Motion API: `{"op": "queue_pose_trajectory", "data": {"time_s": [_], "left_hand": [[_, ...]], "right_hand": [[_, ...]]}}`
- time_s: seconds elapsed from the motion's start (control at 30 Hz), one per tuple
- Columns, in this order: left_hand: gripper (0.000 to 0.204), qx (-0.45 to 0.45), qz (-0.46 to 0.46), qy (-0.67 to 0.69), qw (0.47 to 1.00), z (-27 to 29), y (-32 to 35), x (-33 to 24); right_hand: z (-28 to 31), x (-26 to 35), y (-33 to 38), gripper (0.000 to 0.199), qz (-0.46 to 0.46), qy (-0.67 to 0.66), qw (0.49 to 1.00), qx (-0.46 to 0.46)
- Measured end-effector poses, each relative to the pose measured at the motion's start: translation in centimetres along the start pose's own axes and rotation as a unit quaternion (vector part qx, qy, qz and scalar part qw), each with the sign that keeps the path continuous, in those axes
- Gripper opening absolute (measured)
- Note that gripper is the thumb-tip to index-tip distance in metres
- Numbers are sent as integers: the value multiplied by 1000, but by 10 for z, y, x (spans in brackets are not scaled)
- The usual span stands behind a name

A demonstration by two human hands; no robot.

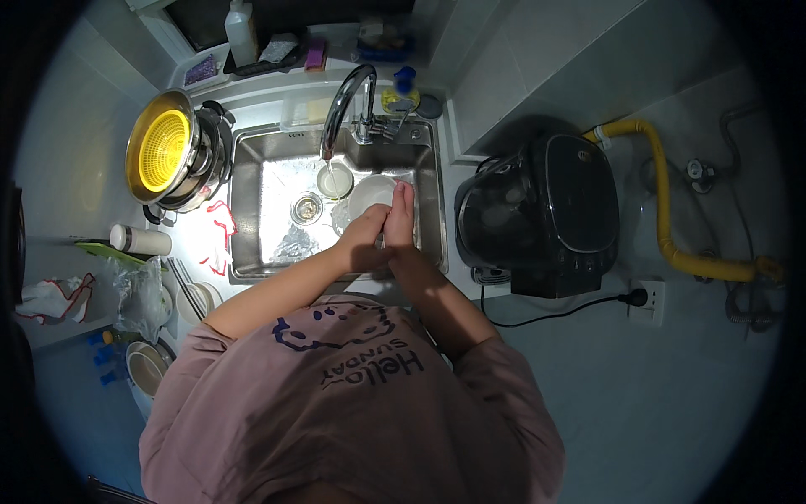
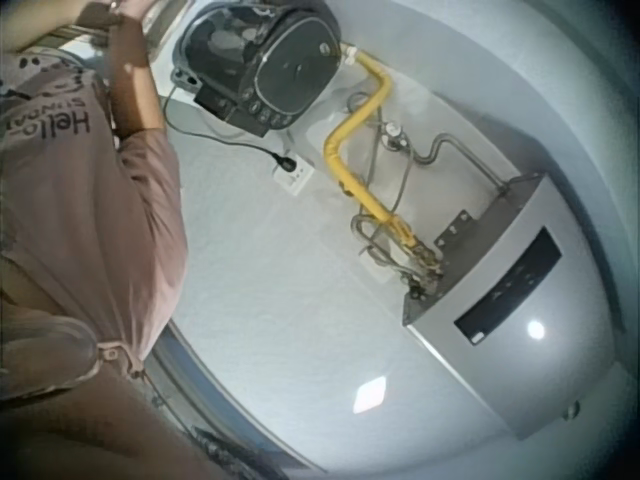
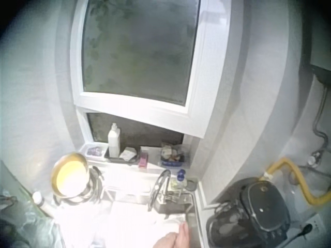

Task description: The person washes several small white bowls and a pair of chopsticks in a kitchen sink using a red scrubber and running water. After rinsing, the person places the cleaned items on the counter and then moves to the stove to stir food in a pan with the chopsticks.

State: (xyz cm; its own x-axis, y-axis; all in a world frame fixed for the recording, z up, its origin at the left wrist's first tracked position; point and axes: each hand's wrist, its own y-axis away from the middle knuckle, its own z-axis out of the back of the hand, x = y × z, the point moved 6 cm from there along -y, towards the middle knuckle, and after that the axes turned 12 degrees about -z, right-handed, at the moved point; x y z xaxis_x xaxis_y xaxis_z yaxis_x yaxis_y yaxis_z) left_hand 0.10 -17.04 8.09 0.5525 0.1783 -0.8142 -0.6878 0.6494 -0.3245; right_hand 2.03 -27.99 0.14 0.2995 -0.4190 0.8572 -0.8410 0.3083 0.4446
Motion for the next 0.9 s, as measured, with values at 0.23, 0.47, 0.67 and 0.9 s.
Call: {"op": "queue_pose_trajectory", "data": {"time_s": [0.23, 0.47, 0.67, 0.9], "left_hand": [[59, 116, -160, -163, 967, 15, 27, -5], [51, 138, -213, -295, 921, 9, 30, 12], [57, 94, 61, -44, 993, 5, 10, -1], [59, 89, -75, -59, 992, 12, 24, -15]], "right_hand": [[5, 23, -4, 33, -130, 9, 978, 163], [-4, 38, 10, 31, -213, 87, 959, 165], [-12, 25, 21, 40, 10, 78, 997, -8], [8, 9, 2, 39, -142, -21, 986, 90]]}}
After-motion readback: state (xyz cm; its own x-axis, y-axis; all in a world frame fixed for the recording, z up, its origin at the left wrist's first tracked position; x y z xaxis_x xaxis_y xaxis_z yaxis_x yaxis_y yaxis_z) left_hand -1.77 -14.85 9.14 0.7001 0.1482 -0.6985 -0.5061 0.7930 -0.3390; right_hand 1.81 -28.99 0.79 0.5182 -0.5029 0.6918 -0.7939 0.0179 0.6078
